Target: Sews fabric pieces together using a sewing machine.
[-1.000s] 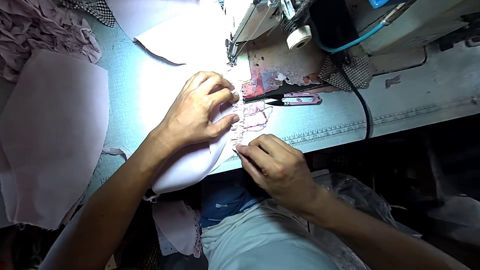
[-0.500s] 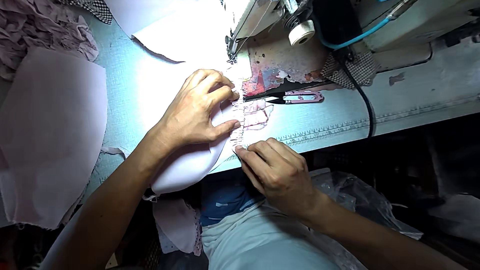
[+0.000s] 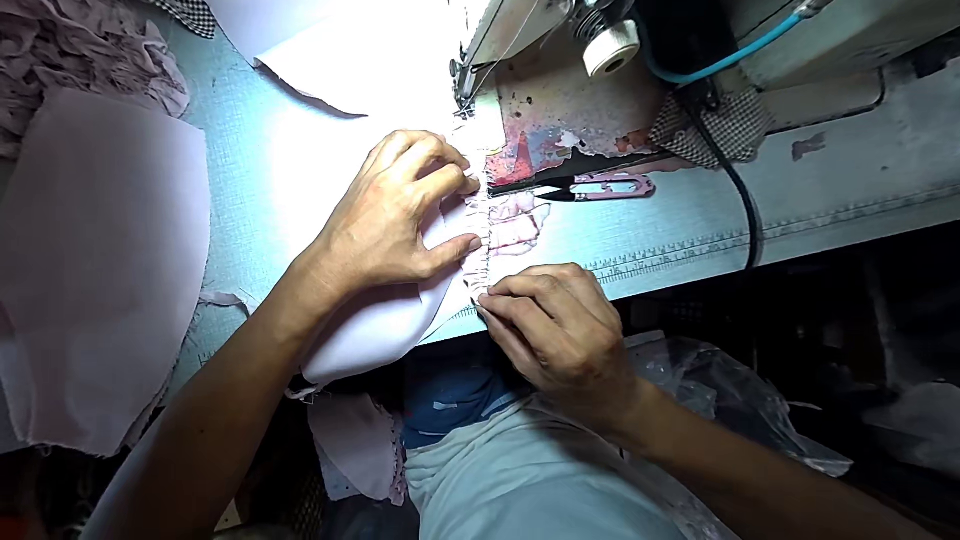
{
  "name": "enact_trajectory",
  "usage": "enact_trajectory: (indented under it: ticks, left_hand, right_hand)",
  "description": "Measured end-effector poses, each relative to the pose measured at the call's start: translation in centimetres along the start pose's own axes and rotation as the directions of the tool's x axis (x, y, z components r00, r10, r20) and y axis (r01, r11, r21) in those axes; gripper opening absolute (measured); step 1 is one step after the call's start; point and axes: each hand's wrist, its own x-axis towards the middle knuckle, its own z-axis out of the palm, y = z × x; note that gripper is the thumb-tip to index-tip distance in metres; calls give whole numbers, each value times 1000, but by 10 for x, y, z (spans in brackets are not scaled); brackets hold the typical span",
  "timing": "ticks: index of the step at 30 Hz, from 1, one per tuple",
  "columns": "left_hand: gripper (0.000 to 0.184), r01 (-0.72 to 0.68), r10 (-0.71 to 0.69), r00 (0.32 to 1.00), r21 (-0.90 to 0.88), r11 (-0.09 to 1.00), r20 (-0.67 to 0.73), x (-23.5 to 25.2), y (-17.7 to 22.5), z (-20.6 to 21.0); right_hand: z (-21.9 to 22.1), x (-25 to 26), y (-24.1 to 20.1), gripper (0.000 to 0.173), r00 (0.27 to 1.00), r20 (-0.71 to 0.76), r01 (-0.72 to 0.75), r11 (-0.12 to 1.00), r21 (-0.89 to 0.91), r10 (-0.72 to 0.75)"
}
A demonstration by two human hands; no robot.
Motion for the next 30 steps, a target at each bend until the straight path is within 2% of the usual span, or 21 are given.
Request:
enact_trajectory:
  ticks: [10, 14, 23, 26, 30]
  left_hand:
    - [52, 3, -3, 1000, -8, 1000, -1, 0, 0, 0]
    - [51, 0, 0, 1000, -3, 1000, 2, 1, 0, 0]
    - [52, 1, -1, 1000, -20, 1000, -13, 1, -1, 0]
    - [48, -5, 4, 1000, -38, 999, -24, -1, -2, -1]
    - [34, -13, 10, 999, -68, 998, -51, -2, -2, 0]
  right_hand:
    - [-4, -2, -3, 19, 989, 134, 69, 994, -84, -57]
    - [-7, -8, -10, 28, 980, 197, 69, 986, -153, -38]
    - [-2, -11, -15, 35, 972, 235, 43, 984, -173, -1]
    - [-1, -10, -15, 36, 972, 234, 21, 988, -152, 15]
    - [0, -12, -15, 40, 966, 259, 40, 985, -166, 5]
